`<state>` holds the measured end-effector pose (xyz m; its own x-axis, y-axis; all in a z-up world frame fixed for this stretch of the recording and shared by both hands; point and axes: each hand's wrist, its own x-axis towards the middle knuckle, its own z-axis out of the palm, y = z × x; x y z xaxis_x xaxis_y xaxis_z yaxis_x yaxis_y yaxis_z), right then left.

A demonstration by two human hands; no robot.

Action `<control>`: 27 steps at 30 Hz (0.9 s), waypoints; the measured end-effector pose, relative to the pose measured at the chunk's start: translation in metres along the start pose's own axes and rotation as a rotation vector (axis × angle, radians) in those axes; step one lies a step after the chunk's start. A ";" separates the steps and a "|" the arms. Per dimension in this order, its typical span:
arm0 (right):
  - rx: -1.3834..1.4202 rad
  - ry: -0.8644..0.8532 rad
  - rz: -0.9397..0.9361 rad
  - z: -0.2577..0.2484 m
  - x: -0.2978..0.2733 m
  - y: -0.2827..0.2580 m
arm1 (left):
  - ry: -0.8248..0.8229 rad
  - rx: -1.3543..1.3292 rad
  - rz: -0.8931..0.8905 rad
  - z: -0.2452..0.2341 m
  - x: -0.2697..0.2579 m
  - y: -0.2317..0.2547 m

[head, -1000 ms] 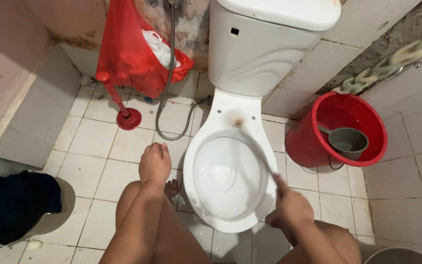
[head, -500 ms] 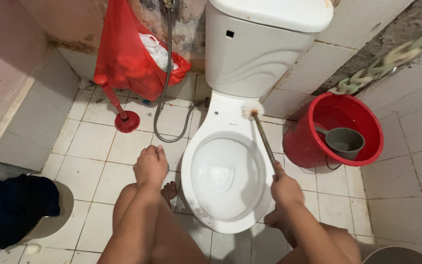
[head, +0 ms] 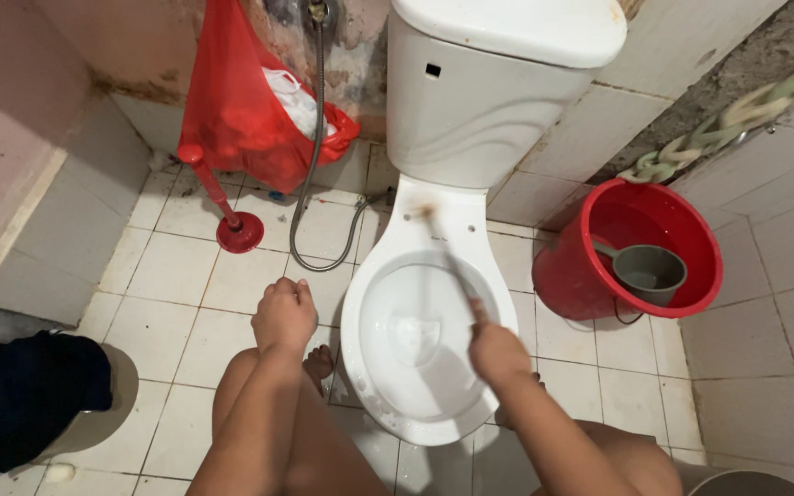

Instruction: The person scrubs the toilet bowl and tank using a toilet brush and a handheld bidet sprayer. They apply cleaning liquid from a bottle into the bowl and rinse the surfaces with water.

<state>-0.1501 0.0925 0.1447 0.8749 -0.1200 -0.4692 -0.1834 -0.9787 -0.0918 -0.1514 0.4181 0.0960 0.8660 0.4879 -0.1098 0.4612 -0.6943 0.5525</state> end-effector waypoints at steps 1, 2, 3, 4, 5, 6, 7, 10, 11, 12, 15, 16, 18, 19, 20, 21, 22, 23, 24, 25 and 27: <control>-0.026 -0.046 -0.052 -0.002 0.002 -0.004 | 0.000 0.001 -0.001 0.001 0.000 0.001; -0.025 -0.038 -0.035 -0.003 0.004 -0.008 | 0.002 0.002 -0.005 0.001 0.000 0.001; -0.024 -0.030 -0.019 -0.007 0.008 -0.009 | 0.004 0.001 -0.002 0.002 0.001 0.001; -0.022 -0.028 -0.001 -0.010 0.009 -0.008 | 0.002 0.005 -0.001 0.004 0.000 0.000; 0.025 -0.011 0.009 -0.012 0.012 -0.005 | 0.000 0.009 0.000 0.005 0.000 -0.001; 0.071 0.004 0.023 -0.015 0.013 0.003 | 0.009 0.000 0.002 0.007 0.000 -0.002; 0.117 0.019 0.038 -0.016 0.011 0.012 | 0.019 -0.009 0.005 0.008 -0.001 -0.003; 0.123 0.106 -0.003 -0.010 -0.004 0.038 | 0.110 -0.011 0.078 0.008 0.001 -0.003; 0.038 0.075 -0.027 -0.001 -0.017 0.046 | 0.150 -0.003 0.111 0.007 -0.001 -0.004; -0.049 0.043 -0.048 0.007 -0.031 0.055 | 0.167 0.000 0.139 0.009 -0.006 -0.004; -0.106 -0.053 -0.029 0.005 -0.039 0.077 | 0.187 -0.007 0.230 0.021 -0.021 -0.001; -0.079 -0.043 0.009 0.003 -0.035 0.081 | 0.168 -0.016 0.261 0.029 -0.029 0.002; -0.028 -0.023 0.088 -0.005 -0.016 0.086 | 0.149 -0.025 0.311 0.040 -0.033 0.010; -0.014 0.008 0.057 -0.006 -0.007 0.087 | 0.149 -0.025 0.329 0.045 -0.032 0.017; 0.005 0.037 0.021 -0.001 0.001 0.084 | 0.150 -0.018 0.347 0.045 -0.028 0.021; 0.025 0.065 -0.014 0.003 0.007 0.084 | 0.122 -0.022 0.291 0.044 -0.023 0.028; 0.012 0.011 -0.019 0.006 0.013 0.087 | 0.098 -0.028 0.237 0.042 -0.014 0.039; -0.001 -0.044 -0.023 0.009 0.016 0.093 | 0.074 -0.033 0.183 0.037 -0.006 0.052; -0.019 -0.095 -0.027 0.011 0.020 0.102 | 0.094 -0.026 0.197 0.032 0.004 0.069; 0.038 -0.075 0.008 0.013 0.026 0.110 | 0.114 -0.019 0.210 0.025 0.017 0.088; 0.155 -0.043 0.074 0.015 0.038 0.125 | 0.208 -0.045 0.276 0.007 0.044 0.132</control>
<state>-0.1467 -0.0321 0.1019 0.8371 -0.1801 -0.5166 -0.3165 -0.9296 -0.1888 -0.0513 0.3438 0.1586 0.8967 0.3857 0.2173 0.2022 -0.7935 0.5740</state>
